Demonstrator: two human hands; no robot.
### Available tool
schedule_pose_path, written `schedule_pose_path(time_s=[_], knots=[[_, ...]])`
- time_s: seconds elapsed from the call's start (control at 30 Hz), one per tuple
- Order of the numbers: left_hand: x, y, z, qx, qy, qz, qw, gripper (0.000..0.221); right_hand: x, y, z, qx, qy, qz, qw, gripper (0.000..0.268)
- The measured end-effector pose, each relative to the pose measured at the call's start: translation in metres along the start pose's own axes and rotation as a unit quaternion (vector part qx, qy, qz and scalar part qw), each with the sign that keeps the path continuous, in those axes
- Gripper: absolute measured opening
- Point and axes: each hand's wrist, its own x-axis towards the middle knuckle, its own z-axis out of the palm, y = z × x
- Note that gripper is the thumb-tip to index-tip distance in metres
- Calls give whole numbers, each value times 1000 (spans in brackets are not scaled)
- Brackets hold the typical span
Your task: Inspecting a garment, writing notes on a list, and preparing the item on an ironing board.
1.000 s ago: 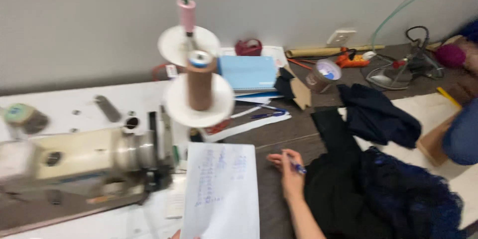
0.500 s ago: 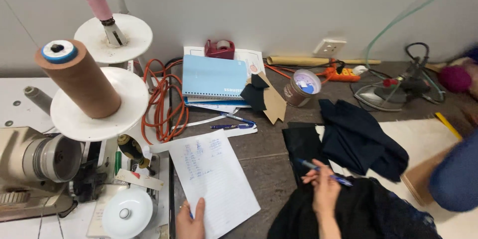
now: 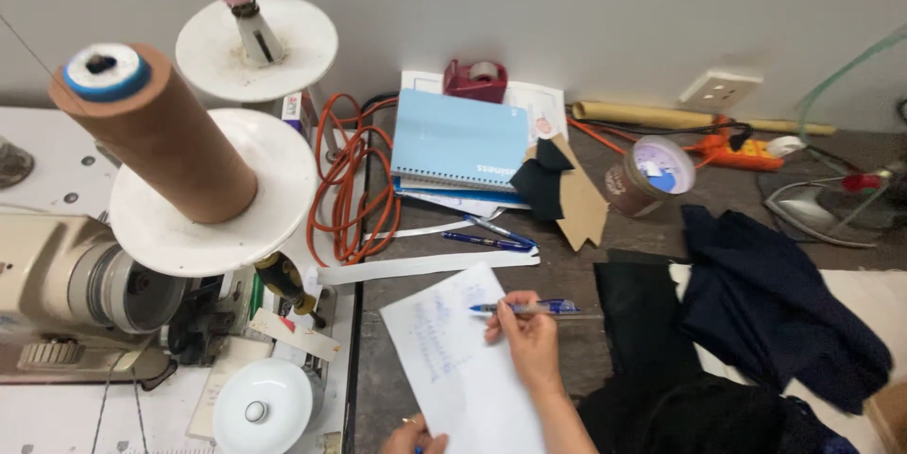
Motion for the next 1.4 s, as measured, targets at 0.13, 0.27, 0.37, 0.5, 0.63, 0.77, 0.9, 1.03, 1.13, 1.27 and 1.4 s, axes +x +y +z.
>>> schedule_pose_path(time_s=[0.13,0.27,0.37,0.5,0.63,0.77,0.9,1.03,1.13,1.27,1.4], knots=[[-25,46,-39,52,-22,-66,996,39,-16,22,-25,-22,7,19,1000,6],[19,61,-64,-68,131,136,980,29,-22,30,-41,-38,10,-51,998,18],[42,95,-76,-20,174,121,977,48,-19,28,-43,-38,19,-61,997,13],[38,123,-82,26,202,141,969,28,-14,34,-42,-40,25,-37,998,11],[51,118,-79,51,222,158,961,19,-9,51,-45,-66,59,-56,994,10],[52,116,-79,47,208,196,957,12,-16,17,-37,-116,61,-63,989,10],[47,125,-86,16,194,168,966,16,-18,10,-26,-136,57,-68,987,10],[50,122,-86,26,198,165,966,19,-20,16,-14,-130,23,-72,989,11],[48,124,-86,10,189,162,969,19,-18,14,-8,-198,0,-23,980,16],[41,129,-90,-4,171,169,971,16,-16,22,-2,-81,21,-1,996,6],[42,130,-93,-8,158,146,977,19,-8,16,10,-140,32,-34,989,9]])
